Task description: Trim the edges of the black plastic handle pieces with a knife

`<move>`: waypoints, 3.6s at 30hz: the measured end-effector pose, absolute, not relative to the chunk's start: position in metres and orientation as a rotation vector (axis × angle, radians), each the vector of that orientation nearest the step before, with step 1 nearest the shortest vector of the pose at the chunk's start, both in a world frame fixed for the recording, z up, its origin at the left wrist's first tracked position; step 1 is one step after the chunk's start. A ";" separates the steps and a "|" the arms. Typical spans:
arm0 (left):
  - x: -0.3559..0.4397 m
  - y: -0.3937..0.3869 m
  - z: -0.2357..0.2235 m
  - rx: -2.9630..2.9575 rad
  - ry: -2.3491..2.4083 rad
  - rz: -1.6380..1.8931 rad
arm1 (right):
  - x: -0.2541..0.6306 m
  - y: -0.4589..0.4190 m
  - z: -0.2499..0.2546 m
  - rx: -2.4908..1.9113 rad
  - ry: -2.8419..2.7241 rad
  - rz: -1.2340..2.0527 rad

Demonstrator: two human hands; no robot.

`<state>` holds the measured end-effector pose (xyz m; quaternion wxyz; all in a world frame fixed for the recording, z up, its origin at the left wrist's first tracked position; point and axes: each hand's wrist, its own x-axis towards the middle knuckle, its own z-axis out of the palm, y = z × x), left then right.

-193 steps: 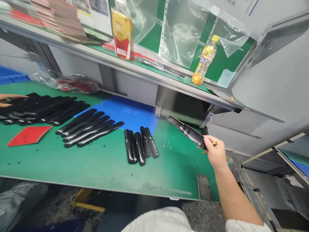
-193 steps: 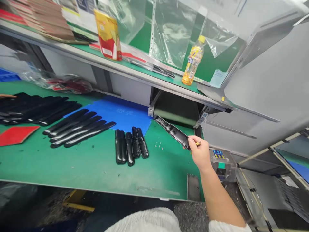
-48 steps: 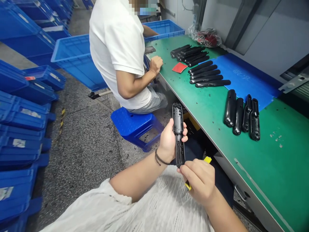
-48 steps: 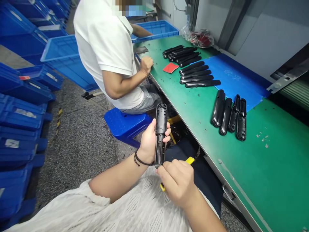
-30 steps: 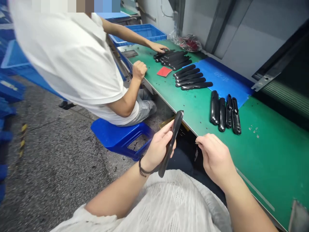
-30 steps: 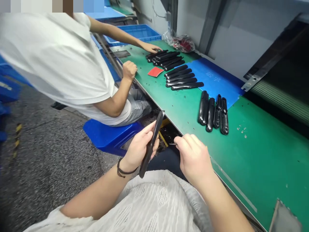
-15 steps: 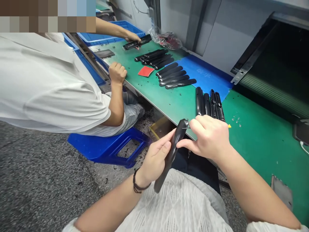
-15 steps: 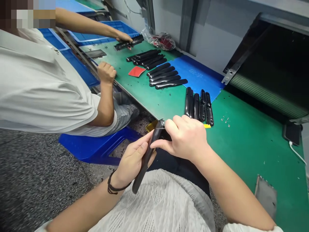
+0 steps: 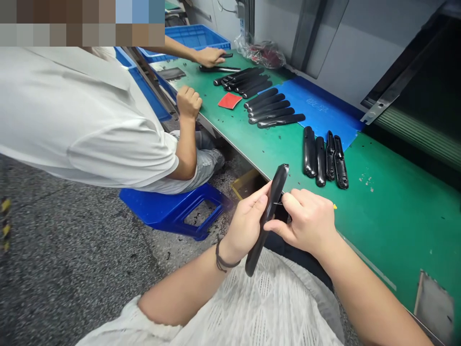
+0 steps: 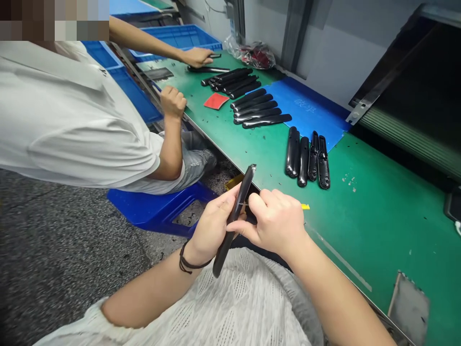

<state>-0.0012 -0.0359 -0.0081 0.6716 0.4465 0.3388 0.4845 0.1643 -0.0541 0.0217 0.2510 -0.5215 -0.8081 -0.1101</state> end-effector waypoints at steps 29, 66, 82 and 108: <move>0.004 -0.010 0.012 0.584 0.780 1.144 | 0.134 -0.091 -0.003 -1.256 -2.341 -0.025; -0.021 0.007 -0.043 1.086 1.346 1.553 | 0.115 -0.094 -0.021 -1.277 -1.527 0.621; -0.030 -0.005 -0.030 2.211 0.541 1.021 | 0.164 -0.103 0.029 -1.252 -2.268 0.314; -0.002 -0.055 -0.029 1.680 0.813 1.004 | 0.162 -0.103 -0.003 -1.281 -2.046 -0.607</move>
